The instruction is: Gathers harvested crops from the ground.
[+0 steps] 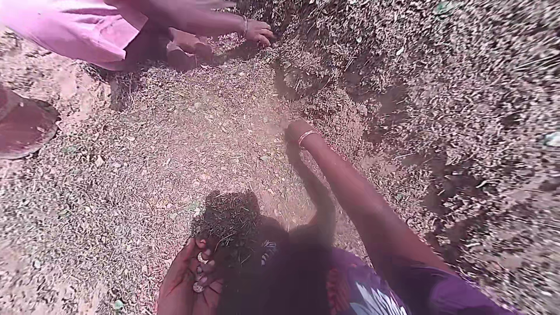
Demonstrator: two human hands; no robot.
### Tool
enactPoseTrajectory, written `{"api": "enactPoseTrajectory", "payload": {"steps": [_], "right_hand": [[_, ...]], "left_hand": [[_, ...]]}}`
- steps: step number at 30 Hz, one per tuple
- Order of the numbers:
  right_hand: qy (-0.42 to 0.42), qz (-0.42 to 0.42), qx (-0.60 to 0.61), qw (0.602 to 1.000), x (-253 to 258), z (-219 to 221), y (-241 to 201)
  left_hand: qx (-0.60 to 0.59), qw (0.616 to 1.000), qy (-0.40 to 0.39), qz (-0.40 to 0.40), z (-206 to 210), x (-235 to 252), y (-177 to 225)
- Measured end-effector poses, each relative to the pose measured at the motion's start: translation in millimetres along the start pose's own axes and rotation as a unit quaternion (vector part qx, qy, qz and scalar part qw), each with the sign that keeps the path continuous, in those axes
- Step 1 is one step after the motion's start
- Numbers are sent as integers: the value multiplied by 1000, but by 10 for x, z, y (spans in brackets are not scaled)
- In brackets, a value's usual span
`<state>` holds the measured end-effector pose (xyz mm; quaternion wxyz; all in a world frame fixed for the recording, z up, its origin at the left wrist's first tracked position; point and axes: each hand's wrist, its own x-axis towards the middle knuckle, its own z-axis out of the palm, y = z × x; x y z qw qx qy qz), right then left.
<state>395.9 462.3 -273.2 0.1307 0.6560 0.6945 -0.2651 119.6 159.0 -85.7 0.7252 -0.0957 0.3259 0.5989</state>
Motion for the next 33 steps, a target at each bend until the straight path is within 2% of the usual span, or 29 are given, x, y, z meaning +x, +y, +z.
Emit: {"api": "enactPoseTrajectory", "payload": {"steps": [3, 6, 9, 11, 14, 16, 18, 20, 22, 23, 25, 26, 27, 28, 29, 30, 31, 32, 33], "right_hand": [[11, 24, 45, 999, -216, -87, 221], [22, -3, 65, 998, -261, -260, 224], [40, -12, 28, 999, 12, -286, 86], [66, 20, 47, 997, 233, -242, 111], [29, 36, -1, 999, 332, -257, 209], [-16, 8, -31, 999, 300, -332, 304], [-10, -21, 43, 999, 168, -312, 497], [35, -4, 193, 981, -3, -173, 679], [68, 10, 394, 916, -164, 10, 798], [80, -4, 505, 859, -248, 76, 812], [91, -65, 705, 701, -367, 129, 771], [87, -87, 780, 614, -430, 99, 714], [81, -94, 830, 544, -498, 44, 643], [78, -83, 853, 509, -562, -21, 567], [84, -58, 840, 532, -621, -90, 485], [93, -30, 787, 609, -640, -125, 417], [102, -12, 699, 707, -633, -117, 371], [95, -7, 595, 798, -620, -96, 360], [82, -2, 485, 871, -597, -71, 361]], "left_hand": [[-9, 1000, 12, -11, -2, 61, -37], [-2, 1000, 14, -16, 24, 103, -96], [0, 1000, 17, -24, 45, 123, -141], [-3, 1000, 10, -28, 77, 114, -160], [3, 1000, -11, -25, 138, 49, -145], [8, 1000, -19, -19, 141, 10, -115], [10, 999, -25, -16, 74, -1, -86], [7, 1000, -18, -16, -3, 24, -75], [5, 1000, 6, -14, -39, 61, -98], [2, 1000, 14, -16, -30, 72, -111], [0, 1000, 14, -25, 45, 72, -135], [4, 1000, 7, -29, 93, 62, -147], [7, 999, -7, -34, 129, 51, -156], [10, 999, -25, -37, 155, 41, -165], [14, 998, -43, -40, 173, 36, -172], [19, 998, -53, -41, 188, 33, -180], [21, 997, -58, -41, 196, 28, -186], [22, 997, -59, -42, 197, 25, -190], [17, 997, -61, -44, 188, 23, -191]]}}
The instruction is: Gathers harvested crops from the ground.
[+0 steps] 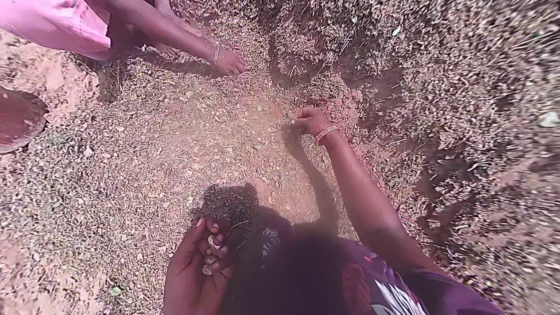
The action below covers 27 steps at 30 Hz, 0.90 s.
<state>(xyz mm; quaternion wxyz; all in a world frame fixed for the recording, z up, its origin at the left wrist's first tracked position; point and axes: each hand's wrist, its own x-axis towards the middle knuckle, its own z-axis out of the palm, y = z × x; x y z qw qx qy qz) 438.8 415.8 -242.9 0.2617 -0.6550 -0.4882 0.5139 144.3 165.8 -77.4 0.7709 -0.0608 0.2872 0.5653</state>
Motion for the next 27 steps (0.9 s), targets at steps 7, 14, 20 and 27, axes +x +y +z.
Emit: {"api": "enactPoseTrajectory", "payload": {"steps": [7, 14, 20, 27], "right_hand": [[-17, 11, -224, 974, 87, 168, 585], [-51, -78, -68, 993, -193, 247, 411], [-132, -69, -221, 964, -149, 610, 356], [-49, 7, 239, 970, -383, 518, 138]], "left_hand": [[-24, 1000, 17, 2, -54, -16, -46], [-27, 1000, -9, -6, -96, 20, -109], [-11, 1000, -2, -13, -3, -1, -165], [-2, 995, 98, 26, 70, 22, -235]]}}
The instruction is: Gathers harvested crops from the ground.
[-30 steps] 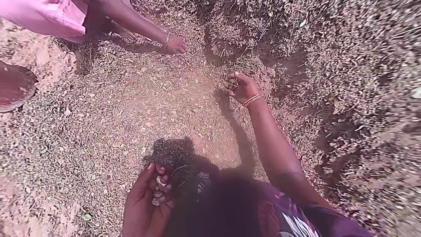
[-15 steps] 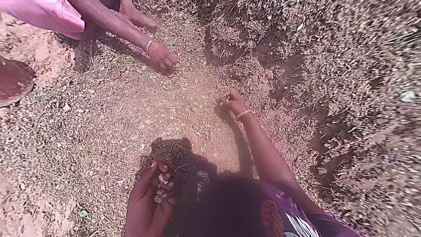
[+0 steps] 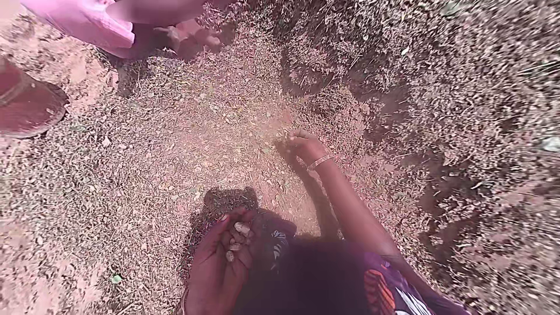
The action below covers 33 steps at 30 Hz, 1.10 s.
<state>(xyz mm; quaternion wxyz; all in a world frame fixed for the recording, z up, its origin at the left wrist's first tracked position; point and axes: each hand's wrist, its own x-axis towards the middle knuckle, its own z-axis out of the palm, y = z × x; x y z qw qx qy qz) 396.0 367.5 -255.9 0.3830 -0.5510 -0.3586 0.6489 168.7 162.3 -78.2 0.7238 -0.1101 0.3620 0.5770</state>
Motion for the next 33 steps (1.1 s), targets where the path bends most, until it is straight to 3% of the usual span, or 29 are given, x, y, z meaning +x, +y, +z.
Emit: {"api": "enactPoseTrajectory", "payload": {"steps": [3, 6, 12, 16, 18, 19, 20, 22, 24, 26, 29, 33], "right_hand": [[-60, -51, 97, 992, -286, 223, -316], [-93, -101, 118, 983, -527, 474, -534], [-55, 9, 179, 982, -804, 655, -683], [-215, -42, 200, 955, -1186, 810, -827], [-343, -97, 120, 927, -1289, 868, -838], [-363, -142, 66, 919, -1283, 890, -845], [-346, -186, 24, 919, -1218, 896, -842], [-229, -231, -10, 946, -853, 848, -817], [-88, -205, -41, 974, -111, 685, -735], [-2, -146, -111, 983, 743, 417, -587], [40, -85, -257, 962, 1583, 208, -359], [-22, 24, -350, 936, 1535, 733, -271]], "left_hand": [[-11, 1000, -8, -19, -13, 74, -40], [-10, 999, -20, -27, 9, 111, -63], [-3, 999, 2, -40, 35, 149, -96], [6, 999, 12, -39, -2, 248, -110], [5, 999, 7, -35, -23, 311, -94], [0, 999, 3, -34, -31, 339, -82], [-17, 999, 2, -34, -48, 360, -64], [-44, 998, 3, -34, -77, 376, -22], [-38, 999, 1, -25, -102, 367, 9], [-24, 1000, 6, -12, -123, 316, 30], [-16, 1000, 14, -5, -172, 241, 78], [24, 998, 58, 11, -135, 168, 73]]}}
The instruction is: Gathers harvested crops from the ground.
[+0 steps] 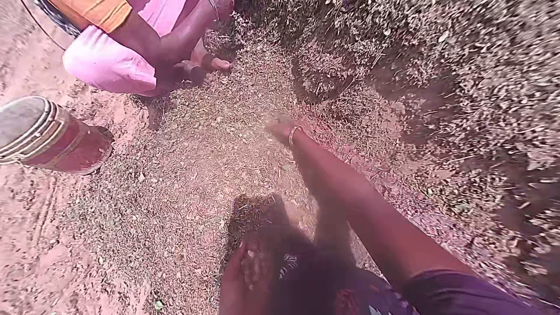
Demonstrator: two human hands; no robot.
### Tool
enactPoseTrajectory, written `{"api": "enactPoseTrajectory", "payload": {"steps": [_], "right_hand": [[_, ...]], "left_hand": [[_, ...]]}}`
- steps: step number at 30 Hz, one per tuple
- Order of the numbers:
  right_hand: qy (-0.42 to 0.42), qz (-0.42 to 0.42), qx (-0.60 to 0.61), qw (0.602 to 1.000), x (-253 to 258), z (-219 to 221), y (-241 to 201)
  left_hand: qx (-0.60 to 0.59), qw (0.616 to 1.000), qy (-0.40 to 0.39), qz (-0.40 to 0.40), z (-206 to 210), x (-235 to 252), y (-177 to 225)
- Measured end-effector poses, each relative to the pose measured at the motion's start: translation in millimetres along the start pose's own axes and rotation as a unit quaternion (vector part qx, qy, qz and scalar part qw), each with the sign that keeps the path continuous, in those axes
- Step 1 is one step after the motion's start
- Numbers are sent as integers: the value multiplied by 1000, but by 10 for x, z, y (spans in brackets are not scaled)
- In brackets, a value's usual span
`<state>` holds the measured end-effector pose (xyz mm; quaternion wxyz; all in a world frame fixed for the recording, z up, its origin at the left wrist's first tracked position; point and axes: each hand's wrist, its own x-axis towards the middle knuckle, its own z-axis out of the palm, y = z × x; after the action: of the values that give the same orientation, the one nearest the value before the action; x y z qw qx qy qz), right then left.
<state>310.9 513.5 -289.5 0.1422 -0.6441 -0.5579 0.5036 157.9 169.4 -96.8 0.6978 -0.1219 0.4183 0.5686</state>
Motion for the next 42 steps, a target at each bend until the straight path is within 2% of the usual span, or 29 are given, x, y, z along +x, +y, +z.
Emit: {"api": "enactPoseTrajectory", "payload": {"steps": [2, 3, 5, 7, 9, 11, 13, 16, 18, 20, 22, 23, 25, 26, 28, 30, 33, 35, 37, 39, 42], "right_hand": [[-63, -80, 44, 994, -267, 102, -216], [-122, -138, 88, 979, -453, 73, -294], [-243, -240, 91, 935, -869, -47, -368], [-284, -259, 50, 922, -1288, -233, -351], [-226, -245, 43, 942, -1468, -482, -152], [-80, -197, 44, 976, -1374, -717, 139], [45, -122, 32, 991, -1053, -868, 454], [73, -31, -8, 997, -671, -753, 704], [39, -5, -20, 999, -660, -400, 599], [-9, -19, -39, 999, -712, -49, 453], [-88, -88, 35, 992, -841, 64, 307], [-160, -142, 85, 973, -961, 17, 231], [-290, -208, 105, 928, -1291, -155, 64], [-345, -209, 84, 911, -1480, -275, -18], [-398, -203, 5, 895, -1763, -515, -52], [-369, -198, -48, 907, -1915, -804, 83], [-174, -121, -104, 972, -1903, -1167, 353], [-50, -61, -104, 991, -1509, -1165, 666], [58, -10, -38, 998, -1089, -879, 933], [78, 19, -4, 997, -887, -365, 934], [-6, 0, -43, 999, -996, 218, 583]], "left_hand": [[3, 1000, -18, -6, -3, -1, -5], [9, 999, -32, -13, -2, 1, -12], [9, 998, -56, -33, -5, 4, -27], [-5, 997, -71, -42, 9, 2, -40], [-15, 996, -82, -43, 51, -12, -51], [-29, 994, -95, -49, 71, -27, -74], [-27, 993, -103, -55, 66, -42, -100], [2, 996, -77, -50, 97, -75, -118], [11, 997, -59, -41, 146, -110, -101], [1, 997, -67, -34, 160, -138, -74], [-17, 995, -90, -32, 127, -141, -59], [-24, 994, -97, -34, 102, -133, -59], [-25, 994, -97, -38, 70, -99, -49], [-22, 995, -90, -38, 67, -90, -41], [-16, 997, -74, -33, 78, -109, -16], [-14, 997, -68, -19, 97, -125, 23], [-33, 996, -86, -11, 2, -82, 48], [-31, 996, -83, -12, -51, -52, 58], [-14, 998, -64, -11, -30, -48, 55], [-4, 999, -50, -8, 22, -57, 48], [-19, 999, -49, -14, 38, -75, 39]]}}
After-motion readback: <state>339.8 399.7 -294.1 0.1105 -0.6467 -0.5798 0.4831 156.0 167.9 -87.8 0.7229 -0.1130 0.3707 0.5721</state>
